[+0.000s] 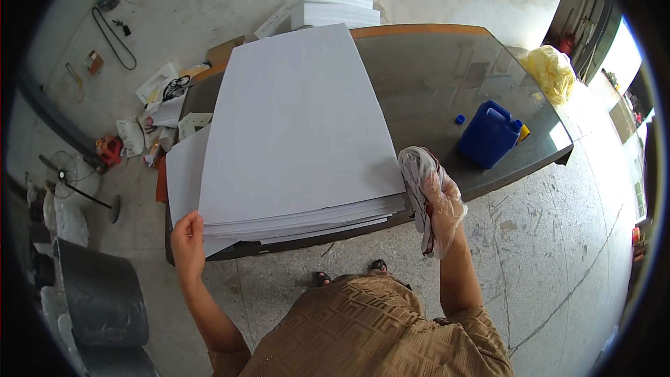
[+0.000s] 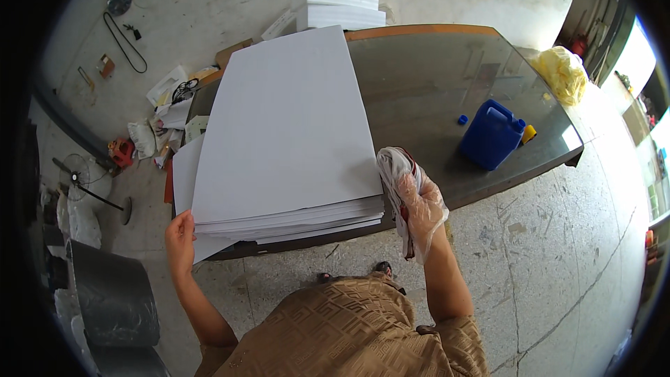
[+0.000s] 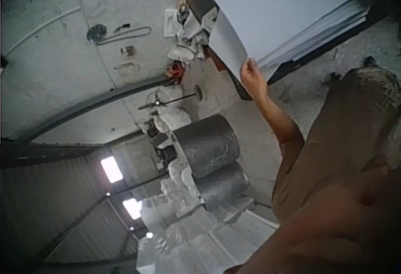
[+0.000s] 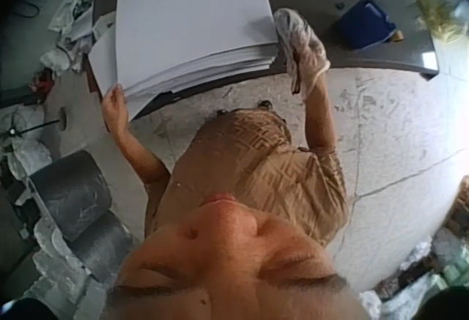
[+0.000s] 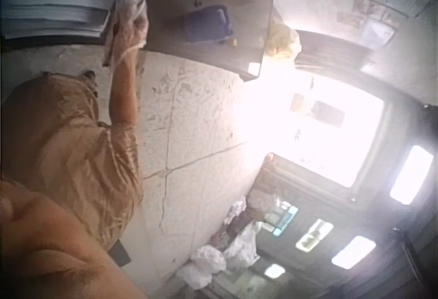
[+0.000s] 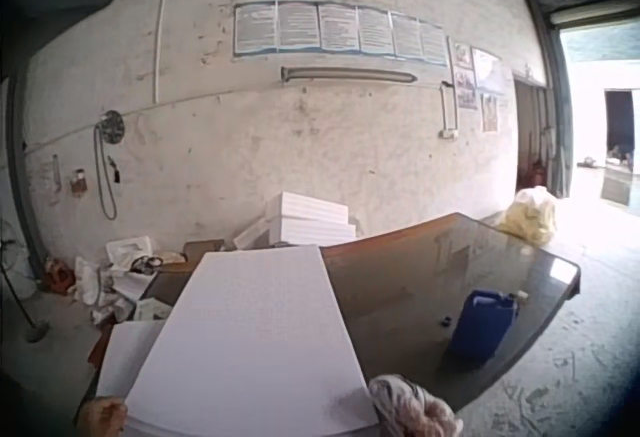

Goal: The person puts on a disposable glove and wipes a stack of white paper sheets with a cloth. They handle the sheets one by one, wiping each surface and stacking them. The person occasionally pours liquid from a blue container onto the cloth to continue cleaning the papers.

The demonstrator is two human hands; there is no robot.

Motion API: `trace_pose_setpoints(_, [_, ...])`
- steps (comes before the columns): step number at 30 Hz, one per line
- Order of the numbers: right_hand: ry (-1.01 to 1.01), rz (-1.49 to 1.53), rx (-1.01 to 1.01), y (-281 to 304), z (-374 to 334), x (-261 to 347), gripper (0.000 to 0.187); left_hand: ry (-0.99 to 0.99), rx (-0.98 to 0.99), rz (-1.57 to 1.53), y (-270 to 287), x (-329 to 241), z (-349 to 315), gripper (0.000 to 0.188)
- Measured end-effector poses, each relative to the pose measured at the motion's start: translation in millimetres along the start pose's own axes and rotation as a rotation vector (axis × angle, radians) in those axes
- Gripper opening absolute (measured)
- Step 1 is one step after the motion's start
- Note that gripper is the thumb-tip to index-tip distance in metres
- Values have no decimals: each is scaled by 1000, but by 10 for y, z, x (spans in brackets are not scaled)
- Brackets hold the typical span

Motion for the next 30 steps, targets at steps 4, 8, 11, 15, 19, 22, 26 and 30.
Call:
trace_pose_setpoints(4, [-23,162,50,-124,-86,167,47,29,-15,-82,27,54,-44,37])
trace_pose_setpoints(8, [-74,508,188,-474,-147,417,57,-310,-413,250,184,-443,-227,32])
trace_pose_setpoints(11, [-56,538,238,-703,-157,545,57,-169,-267,-387,-85,-581,-533,25])
trace_pose_setpoints(15, [-90,537,243,-797,-145,455,55,-127,-51,-684,-387,-685,-674,22])
trace_pose_setpoints(19, [-131,533,208,-658,-188,388,56,-204,-709,-36,327,-77,-351,26])
trace_pose_setpoints(22, [-157,459,163,-622,-195,326,55,365,-251,-652,-26,800,-91,30])
trace_pose_setpoints(26, [-171,520,312,-629,-143,269,52,208,-246,-974,52,500,96,26])
trace_pose_setpoints(30, [-1,374,213,-523,-185,309,52,-38,-336,-1306,18,-522,98,25])
Point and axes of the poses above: each hand's wrist, its own z-axis towards the middle knuckle, its own y-axis out of the back of the hand, x = y × z, the point moved 9 cm from there along z, towards the middle knuckle, and after that the axes turned 11 degrees about -y, right-handed, at the moved point
